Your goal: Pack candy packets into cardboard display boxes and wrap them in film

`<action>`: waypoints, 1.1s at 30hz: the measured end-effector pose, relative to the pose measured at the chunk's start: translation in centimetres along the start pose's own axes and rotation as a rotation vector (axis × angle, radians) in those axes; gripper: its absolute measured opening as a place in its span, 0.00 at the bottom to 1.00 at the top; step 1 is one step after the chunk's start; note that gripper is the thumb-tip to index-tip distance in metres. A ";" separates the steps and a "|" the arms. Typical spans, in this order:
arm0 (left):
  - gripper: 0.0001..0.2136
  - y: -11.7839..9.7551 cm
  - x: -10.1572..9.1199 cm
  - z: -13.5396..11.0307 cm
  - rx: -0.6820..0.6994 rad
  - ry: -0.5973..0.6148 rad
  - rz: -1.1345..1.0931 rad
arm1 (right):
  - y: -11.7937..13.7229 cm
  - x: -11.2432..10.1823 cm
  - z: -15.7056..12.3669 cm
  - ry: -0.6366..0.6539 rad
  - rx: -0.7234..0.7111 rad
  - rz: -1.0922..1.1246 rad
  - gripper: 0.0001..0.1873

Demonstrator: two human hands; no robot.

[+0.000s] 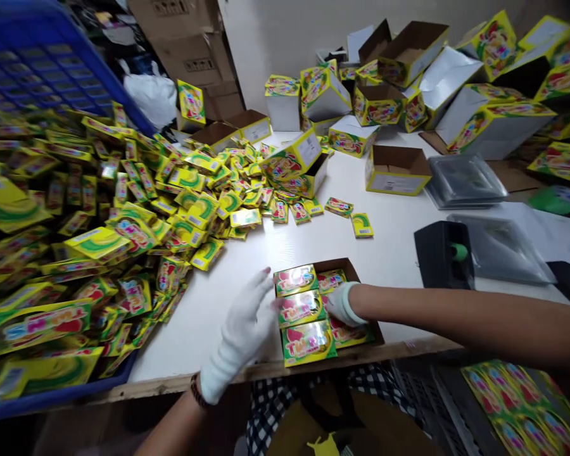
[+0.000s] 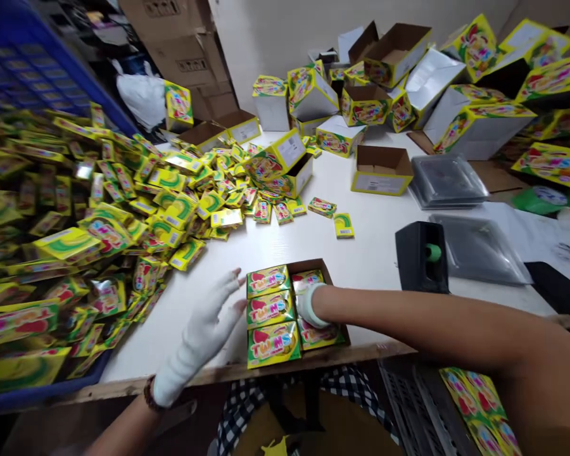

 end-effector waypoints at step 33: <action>0.21 4.4 -0.1 11.3 0.034 -0.177 0.205 | -3.2 -10.4 0.1 0.090 0.049 -0.188 0.10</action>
Point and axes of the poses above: each hand's wrist, its own z-axis towards the middle knuckle, its own x-axis out of the palm, y = z × x, the point moved 2 cm from there along z, towards the middle knuckle, and after that the axes turned 13 degrees about -y, right-handed, at the moved point
